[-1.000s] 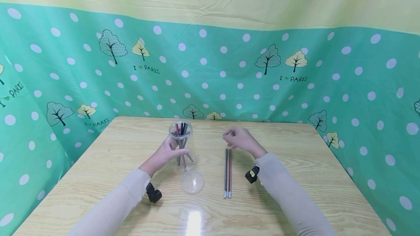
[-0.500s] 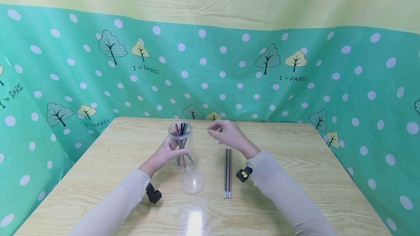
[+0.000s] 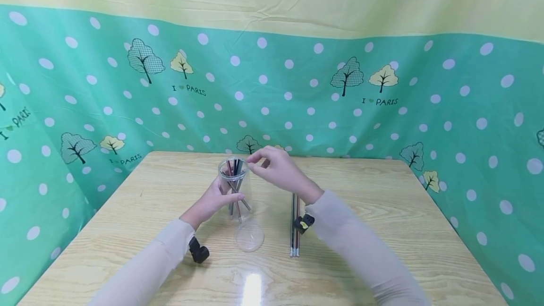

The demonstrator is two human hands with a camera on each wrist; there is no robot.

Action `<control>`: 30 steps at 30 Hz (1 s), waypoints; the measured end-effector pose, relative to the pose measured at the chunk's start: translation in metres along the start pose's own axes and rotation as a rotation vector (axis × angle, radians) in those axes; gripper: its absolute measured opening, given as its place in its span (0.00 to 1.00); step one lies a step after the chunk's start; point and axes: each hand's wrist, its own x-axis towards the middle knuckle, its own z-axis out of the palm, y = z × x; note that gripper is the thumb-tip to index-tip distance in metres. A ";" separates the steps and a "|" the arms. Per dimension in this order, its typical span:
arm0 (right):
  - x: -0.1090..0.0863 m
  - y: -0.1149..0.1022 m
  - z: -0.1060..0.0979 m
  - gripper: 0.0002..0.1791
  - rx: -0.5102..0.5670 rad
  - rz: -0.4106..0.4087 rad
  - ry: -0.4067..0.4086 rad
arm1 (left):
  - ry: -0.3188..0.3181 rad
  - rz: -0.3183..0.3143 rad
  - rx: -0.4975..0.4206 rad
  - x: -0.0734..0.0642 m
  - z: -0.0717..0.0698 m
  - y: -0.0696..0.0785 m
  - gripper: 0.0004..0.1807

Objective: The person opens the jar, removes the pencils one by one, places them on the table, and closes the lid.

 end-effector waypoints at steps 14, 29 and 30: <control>0.017 -0.026 0.022 0.15 -0.107 -0.127 -0.114 | -0.070 0.021 -0.059 -0.007 0.002 0.025 0.44; 0.019 -0.035 0.037 0.16 -0.294 -0.100 -0.137 | -0.064 0.019 -0.033 -0.009 0.003 0.025 0.44; 0.018 -0.036 0.037 0.16 -0.291 -0.090 -0.146 | -0.062 0.016 -0.030 -0.009 0.002 0.024 0.45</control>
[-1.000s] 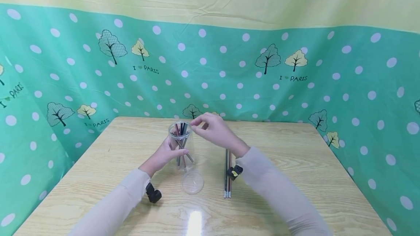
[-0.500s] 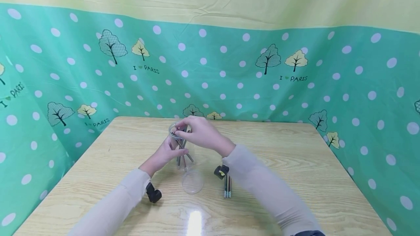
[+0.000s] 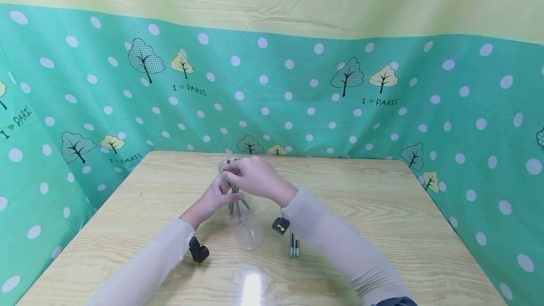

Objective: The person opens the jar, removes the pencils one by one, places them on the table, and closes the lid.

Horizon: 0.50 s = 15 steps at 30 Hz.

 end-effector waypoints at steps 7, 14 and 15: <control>-0.003 -0.002 0.001 0.16 0.088 0.050 -0.043 | 0.009 0.013 0.030 0.005 -0.004 -0.017 0.42; -0.004 -0.004 0.001 0.14 0.102 0.038 0.007 | 0.005 0.012 0.035 0.006 -0.003 -0.020 0.43; -0.004 -0.004 0.001 0.14 0.110 0.037 0.014 | 0.000 0.016 0.024 0.005 -0.003 -0.017 0.43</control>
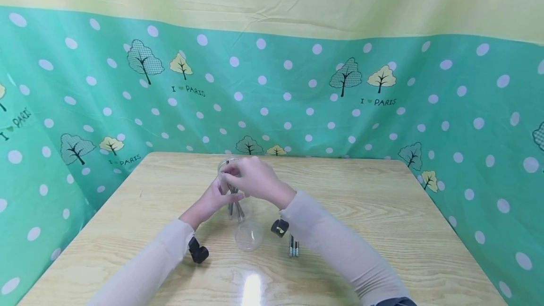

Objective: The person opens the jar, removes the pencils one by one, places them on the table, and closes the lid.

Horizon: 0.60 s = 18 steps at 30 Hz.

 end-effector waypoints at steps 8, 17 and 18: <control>0.000 0.000 0.000 0.11 0.055 -0.008 0.039 | -0.026 0.007 -0.032 -0.005 0.003 0.019 0.43; -0.001 0.000 -0.007 0.08 0.205 -0.033 0.065 | -0.016 0.015 -0.051 -0.003 0.001 0.013 0.46; -0.001 0.000 -0.009 0.08 0.213 -0.039 0.072 | -0.009 0.007 -0.048 -0.002 0.000 0.010 0.46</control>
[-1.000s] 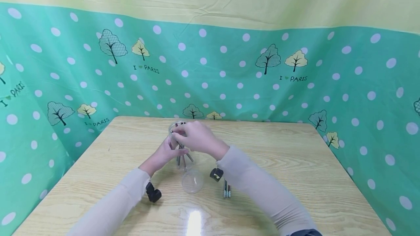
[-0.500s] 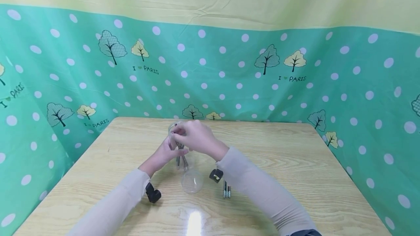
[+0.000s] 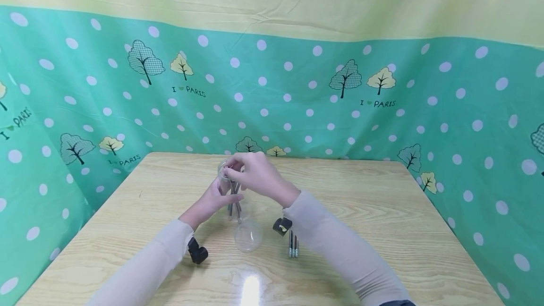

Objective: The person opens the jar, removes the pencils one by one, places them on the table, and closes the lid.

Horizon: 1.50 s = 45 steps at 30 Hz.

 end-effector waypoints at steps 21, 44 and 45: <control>-0.001 -0.014 -0.046 0.08 0.026 -0.075 0.223 | 0.053 -0.061 0.031 0.000 0.001 0.005 0.47; -0.023 -0.055 -0.083 0.07 0.102 -0.159 0.353 | 0.069 -0.081 0.015 -0.002 0.002 0.008 0.48; -0.023 -0.055 -0.084 0.07 0.101 -0.158 0.362 | 0.069 -0.079 0.023 -0.003 0.002 0.008 0.48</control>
